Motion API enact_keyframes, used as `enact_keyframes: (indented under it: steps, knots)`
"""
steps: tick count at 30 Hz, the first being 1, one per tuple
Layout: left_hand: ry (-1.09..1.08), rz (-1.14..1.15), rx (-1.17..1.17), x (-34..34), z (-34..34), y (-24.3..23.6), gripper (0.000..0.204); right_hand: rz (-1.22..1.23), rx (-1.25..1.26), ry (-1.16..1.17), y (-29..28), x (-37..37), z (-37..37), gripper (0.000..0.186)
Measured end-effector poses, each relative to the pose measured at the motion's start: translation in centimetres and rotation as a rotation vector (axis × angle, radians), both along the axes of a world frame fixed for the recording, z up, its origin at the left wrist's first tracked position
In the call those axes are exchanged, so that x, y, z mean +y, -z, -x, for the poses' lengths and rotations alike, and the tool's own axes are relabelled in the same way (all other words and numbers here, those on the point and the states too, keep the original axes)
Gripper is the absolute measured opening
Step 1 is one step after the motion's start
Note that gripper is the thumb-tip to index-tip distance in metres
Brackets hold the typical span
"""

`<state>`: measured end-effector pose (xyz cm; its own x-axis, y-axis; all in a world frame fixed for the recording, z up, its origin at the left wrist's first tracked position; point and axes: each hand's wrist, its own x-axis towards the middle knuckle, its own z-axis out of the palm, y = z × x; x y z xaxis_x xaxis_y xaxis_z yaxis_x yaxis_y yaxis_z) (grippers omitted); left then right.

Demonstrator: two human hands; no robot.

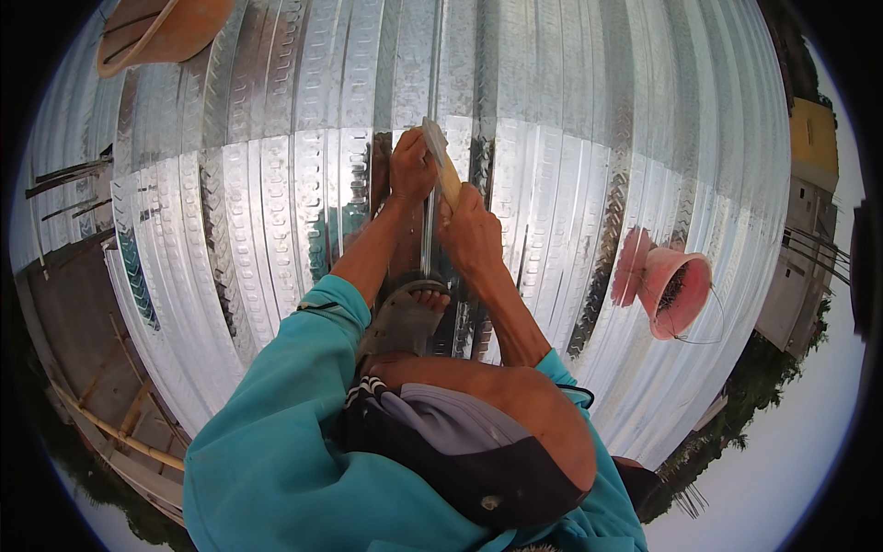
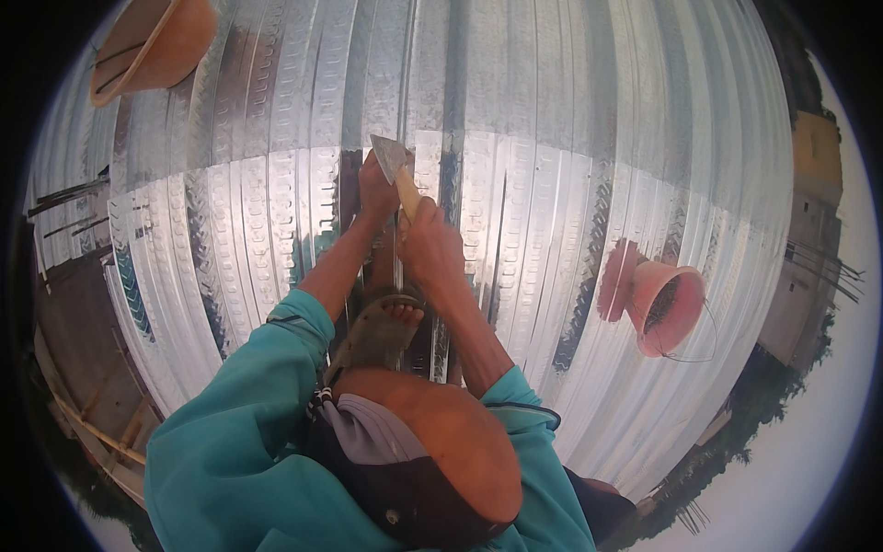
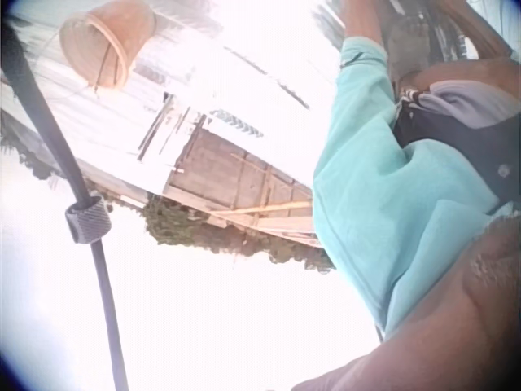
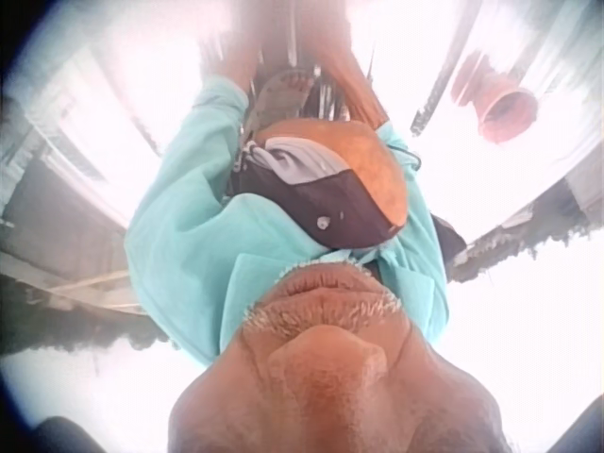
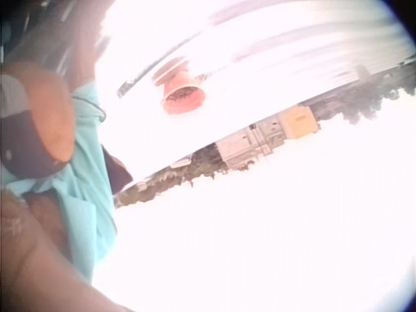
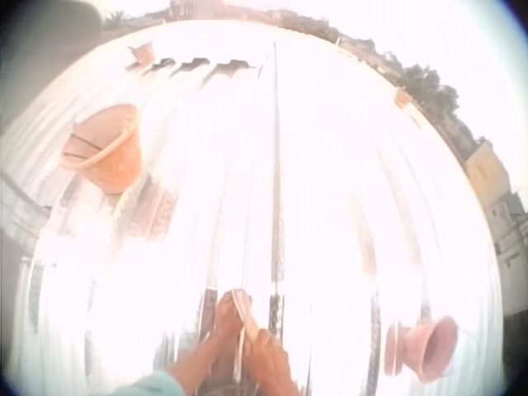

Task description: The person walks on a corrugated metal roof and uses a hammer to drive nails into the roof panels. They retrieve nails from a pink bucket and secure the panels to the underlying structure while another worker is present nearby.

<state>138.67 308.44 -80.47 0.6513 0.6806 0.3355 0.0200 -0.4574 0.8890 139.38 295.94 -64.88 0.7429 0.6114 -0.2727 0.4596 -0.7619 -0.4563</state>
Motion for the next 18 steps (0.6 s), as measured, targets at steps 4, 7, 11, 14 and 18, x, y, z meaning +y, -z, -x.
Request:
enact_keyframes:
  steps: [4, 7, 11, 14, 18]
  knots:
    - [-0.026, 0.293, -0.040, 0.0, -0.5, 1.2, 0.027, -0.323, -0.113, 0.023, -2.2, 0.7, 0.3, 0.039]
    - [0.001, 0.099, -0.008, 0.1, -0.7, 0.3, 0.027, -0.285, -0.139, 0.004, -1.5, 0.2, -0.1, 0.039]
    - [-0.052, -0.095, 0.025, 0.3, -0.4, -0.3, 0.027, -0.055, -0.012, 0.021, -0.9, 1.4, -1.8, 0.043]
    - [-0.012, 0.233, 0.053, -0.5, -0.2, 1.0, 0.026, -0.323, -0.128, -0.022, -2.1, -0.1, -0.2, 0.045]
    - [-0.025, -0.104, 0.042, -0.7, 0.8, 0.3, 0.023, 0.001, -0.012, 0.019, -0.5, -0.2, -0.4, 0.034]
